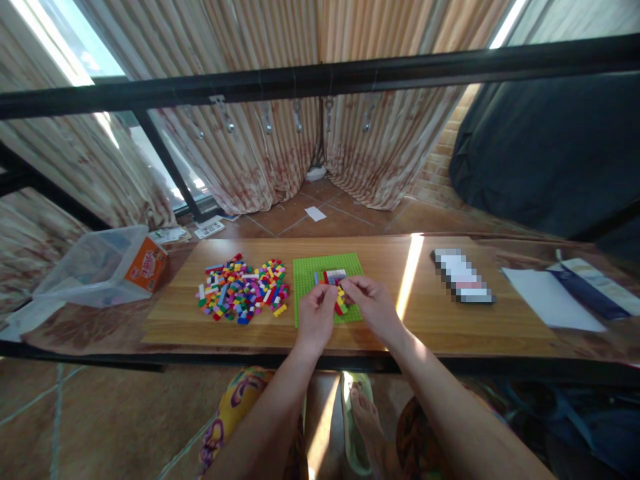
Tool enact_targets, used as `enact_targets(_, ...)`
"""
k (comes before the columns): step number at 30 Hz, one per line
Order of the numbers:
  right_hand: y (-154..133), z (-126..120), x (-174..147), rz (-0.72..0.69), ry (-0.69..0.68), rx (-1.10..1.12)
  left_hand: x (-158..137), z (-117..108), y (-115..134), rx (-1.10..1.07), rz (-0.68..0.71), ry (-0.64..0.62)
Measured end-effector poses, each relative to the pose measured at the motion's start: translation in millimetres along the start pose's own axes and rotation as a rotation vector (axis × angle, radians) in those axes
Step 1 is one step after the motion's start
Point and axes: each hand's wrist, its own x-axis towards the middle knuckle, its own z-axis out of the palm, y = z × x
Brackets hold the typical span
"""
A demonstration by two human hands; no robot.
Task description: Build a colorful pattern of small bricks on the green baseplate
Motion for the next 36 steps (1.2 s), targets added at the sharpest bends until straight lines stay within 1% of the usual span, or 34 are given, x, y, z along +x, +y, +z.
enact_targets(4,2,-2,0,0.019,-0.010,0.026,-1,0,1,0.015,0.013,-0.009)
enact_targets(7,5,-6,2,0.025,0.030,0.039,-1,1,3,-0.023,-0.014,0.009)
enact_targets(10,8,-10,6,0.015,0.095,0.022,-1,2,5,-0.085,-0.074,0.022)
enact_targets(13,10,-13,8,0.015,0.126,0.023,0,1,6,-0.186,-0.168,0.031)
enact_targets(17,12,-16,11,0.030,0.142,0.048,5,-5,4,-0.385,-0.292,0.093)
enact_targets(20,19,-22,17,0.040,0.183,0.020,8,-10,2,-0.390,-0.299,0.179)
enact_targets(23,27,-32,22,0.033,0.192,-0.114,10,-13,0,-0.326,-0.271,0.244)
enact_targets(27,35,-38,25,-0.045,0.155,-0.428,10,-14,-1,-0.295,-0.260,0.257)
enact_targets(32,35,-29,24,-0.175,0.110,-0.743,9,-14,-2,-0.281,-0.257,0.252)
enact_targets(36,37,-23,28,-0.222,0.111,-0.835,7,-12,-1,-0.244,-0.249,0.223)
